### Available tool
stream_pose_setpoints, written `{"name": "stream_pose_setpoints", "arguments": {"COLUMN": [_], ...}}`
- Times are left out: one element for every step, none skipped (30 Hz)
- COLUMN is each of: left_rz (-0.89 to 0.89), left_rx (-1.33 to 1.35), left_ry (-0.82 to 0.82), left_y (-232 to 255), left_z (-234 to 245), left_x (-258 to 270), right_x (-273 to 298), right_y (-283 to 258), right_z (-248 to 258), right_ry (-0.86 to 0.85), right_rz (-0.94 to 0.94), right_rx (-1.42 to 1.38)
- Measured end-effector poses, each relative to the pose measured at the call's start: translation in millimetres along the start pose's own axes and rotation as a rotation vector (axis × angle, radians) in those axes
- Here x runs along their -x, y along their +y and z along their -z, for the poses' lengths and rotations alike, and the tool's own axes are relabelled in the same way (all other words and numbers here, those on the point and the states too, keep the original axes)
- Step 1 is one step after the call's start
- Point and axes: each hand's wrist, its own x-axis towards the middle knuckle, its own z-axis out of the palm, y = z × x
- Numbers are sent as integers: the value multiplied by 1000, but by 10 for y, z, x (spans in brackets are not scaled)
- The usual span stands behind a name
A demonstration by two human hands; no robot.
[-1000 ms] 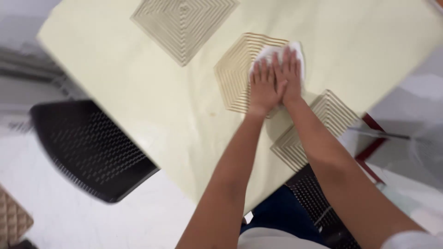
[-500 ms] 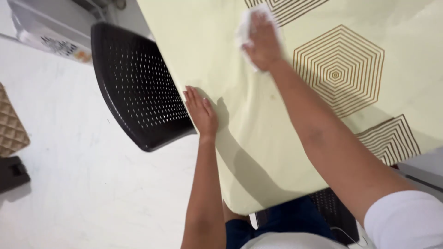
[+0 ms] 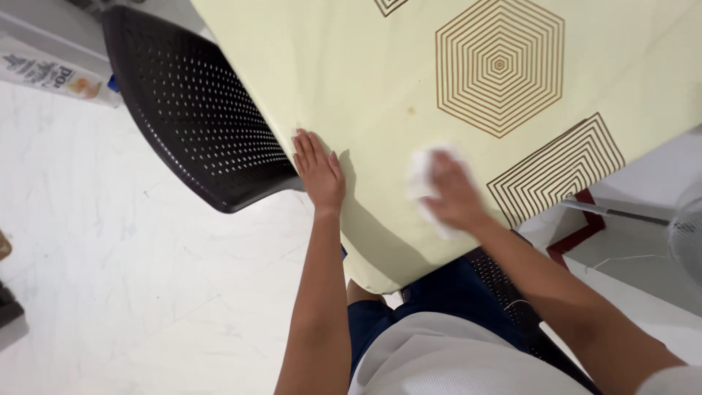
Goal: Cleaning a dining table and chair using wet wipes.
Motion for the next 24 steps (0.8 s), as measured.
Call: {"name": "stream_pose_setpoints", "arguments": {"left_rz": [5,14,11,23,35,37,40,45,49,49,49,46,38,30,28,25,21,16,16,13,3,13,22,12], "left_rx": [23,42,43,42,40,40,32,24,23,29,35,35,32,31,33,34,35,35,34,31,29,31,33,34], "left_ry": [-4,-7,-8,-17,-27,-30,-32,-33,-36,-32,-28,-29,-23,-18,-21,-8,4,2,11,20,16,13,9,6], "left_y": [16,13,18,32,43,51,59,71,80,81,85,77,72,74,55,37,22,8,-4,-32,-38,-24,-10,-2], "left_z": [11,28,47,58,67,77,86,93,87,91,97,90,84,75,57,38,20,-5,-28,-43,-14,-7,-1,18], "left_x": [-2,5,-11,-6,0,-2,-3,-3,4,1,0,-4,-7,-4,-7,-3,5,6,8,-5,-11,-11,-12,-3], "right_x": [166,327,268,220,171,-45,-259,-477,-752,-1035,-1315,-1462,-1609,-1747,-1722,-1689,-1655,-1468,-1283,-1111,-922,-715,-509,-362], "right_y": [246,486,726,975,1226,1350,1476,1607,1596,1577,1555,1262,967,677,382,86,-211,-336,-462,-601,-611,-605,-602,-426], "right_z": [80,142,231,331,428,437,445,454,341,220,101,24,-49,-115,-178,-242,-305,-359,-411,-474,-400,-315,-232,-186], "right_ry": [90,179,181,212,243,240,246,251,247,220,194,196,190,182,182,119,56,59,38,19,26,-46,-117,-110], "right_rz": [-89,-175,-178,-258,-338,-339,-307,-273,-273,-239,-204,-206,-148,-91,-94,-73,-52,-57,26,106,98,47,-4,-13], "right_rx": [81,158,159,205,251,250,284,316,315,248,181,181,125,70,72,15,-41,-41,17,74,73,37,-1,0]}}
